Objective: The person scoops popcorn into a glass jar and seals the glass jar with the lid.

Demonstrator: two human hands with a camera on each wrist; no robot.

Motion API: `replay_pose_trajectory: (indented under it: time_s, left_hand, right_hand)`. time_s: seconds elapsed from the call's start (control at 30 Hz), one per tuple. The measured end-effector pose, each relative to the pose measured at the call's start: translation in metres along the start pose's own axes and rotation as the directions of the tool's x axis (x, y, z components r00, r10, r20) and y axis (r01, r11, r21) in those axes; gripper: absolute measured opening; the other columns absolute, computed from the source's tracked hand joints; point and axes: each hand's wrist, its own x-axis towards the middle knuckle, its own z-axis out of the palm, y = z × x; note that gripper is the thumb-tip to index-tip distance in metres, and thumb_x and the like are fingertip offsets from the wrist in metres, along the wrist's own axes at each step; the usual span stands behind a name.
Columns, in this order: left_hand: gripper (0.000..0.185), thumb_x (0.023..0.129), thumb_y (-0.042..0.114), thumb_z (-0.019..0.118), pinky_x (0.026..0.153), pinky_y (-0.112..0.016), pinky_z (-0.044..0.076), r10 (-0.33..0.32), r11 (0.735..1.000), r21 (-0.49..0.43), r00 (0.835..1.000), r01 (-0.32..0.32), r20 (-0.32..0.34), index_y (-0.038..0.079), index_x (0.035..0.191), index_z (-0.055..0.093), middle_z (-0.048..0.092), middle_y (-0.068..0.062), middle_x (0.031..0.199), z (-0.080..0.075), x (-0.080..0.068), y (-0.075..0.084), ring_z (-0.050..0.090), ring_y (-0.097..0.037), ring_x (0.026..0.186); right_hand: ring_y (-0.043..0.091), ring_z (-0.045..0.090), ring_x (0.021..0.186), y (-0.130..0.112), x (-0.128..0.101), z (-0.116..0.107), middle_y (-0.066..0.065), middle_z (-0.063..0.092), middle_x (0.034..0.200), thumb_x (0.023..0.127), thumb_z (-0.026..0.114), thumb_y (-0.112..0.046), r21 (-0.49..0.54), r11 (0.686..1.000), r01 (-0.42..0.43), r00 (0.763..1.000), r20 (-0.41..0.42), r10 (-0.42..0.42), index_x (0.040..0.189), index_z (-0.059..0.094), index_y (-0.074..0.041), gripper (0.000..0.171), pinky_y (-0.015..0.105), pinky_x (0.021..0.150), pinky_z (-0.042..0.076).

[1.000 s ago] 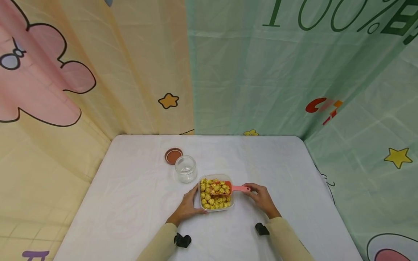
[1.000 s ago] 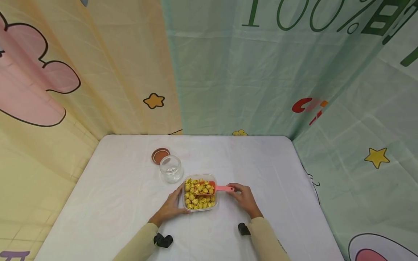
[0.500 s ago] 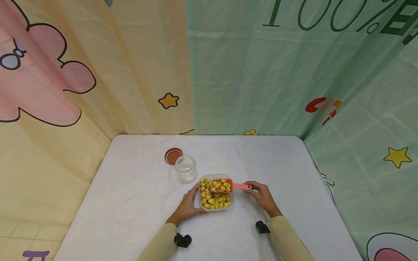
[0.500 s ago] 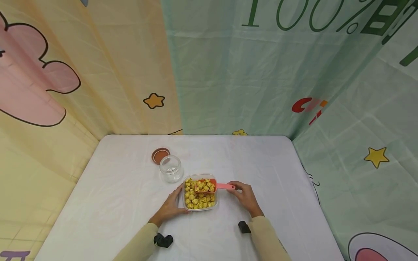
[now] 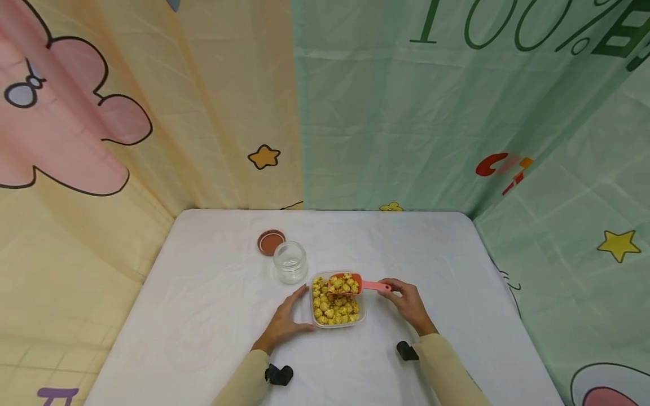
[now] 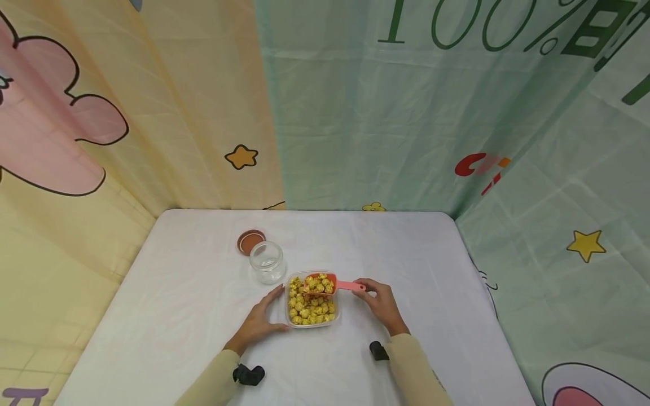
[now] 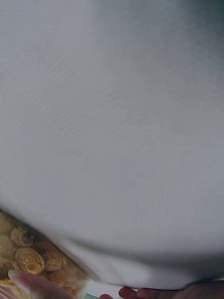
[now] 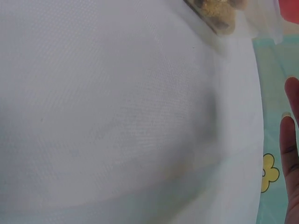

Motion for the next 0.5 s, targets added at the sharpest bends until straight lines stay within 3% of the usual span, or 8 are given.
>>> replay_pose_trajectory:
  time_s: [0.1,0.23,0.37,0.5]
  left_hand:
    - [0.100,0.066,0.035,0.088,0.114,-0.055,0.026,0.010,1.000,-0.001,0.999,-0.010,-0.035,0.016,0.149,0.036,0.040,-0.005,0.151,-0.006,-0.005,-0.003,0.031,-0.032,0.140]
    - [0.095,0.066,0.028,0.089,0.113,-0.055,0.029,0.007,1.000,-0.023,0.995,-0.009,-0.098,0.013,0.146,0.041,0.051,-0.005,0.143,-0.015,-0.012,-0.007,0.038,-0.031,0.137]
    - [0.087,0.066,0.024,0.089,0.108,-0.051,0.038,-0.009,1.000,-0.025,0.984,0.005,-0.179,0.010,0.141,0.048,0.062,-0.004,0.129,-0.027,-0.015,-0.013,0.051,-0.028,0.126]
    - [0.080,0.068,0.022,0.088,0.105,-0.047,0.042,-0.047,0.999,-0.027,0.969,0.042,-0.243,0.009,0.138,0.051,0.065,-0.005,0.123,-0.042,-0.013,-0.015,0.055,-0.026,0.119]
  right_hand:
    - [0.023,0.060,0.093,-0.001,0.002,-0.001,0.010,0.069,0.099,0.088,0.068,-0.008,0.000,1.000,-0.011,1.000,0.011,0.011,0.110,0.069,0.000,0.023,0.054,0.092,0.049]
    - [0.018,0.060,0.091,-0.003,0.005,-0.004,0.004,0.070,0.097,0.087,0.070,-0.017,0.008,1.000,-0.016,1.000,0.025,0.016,0.108,0.070,-0.004,0.024,0.048,0.091,0.051]
    - [0.020,0.061,0.089,-0.007,0.008,-0.007,0.004,0.070,0.095,0.087,0.071,-0.020,0.025,1.000,0.010,1.000,0.028,-0.010,0.106,0.071,-0.004,0.025,0.045,0.087,0.053]
    - [0.021,0.061,0.090,-0.009,0.012,-0.008,0.005,0.070,0.096,0.087,0.071,-0.021,0.033,0.999,0.017,0.999,0.030,-0.018,0.107,0.071,-0.004,0.026,0.047,0.087,0.052]
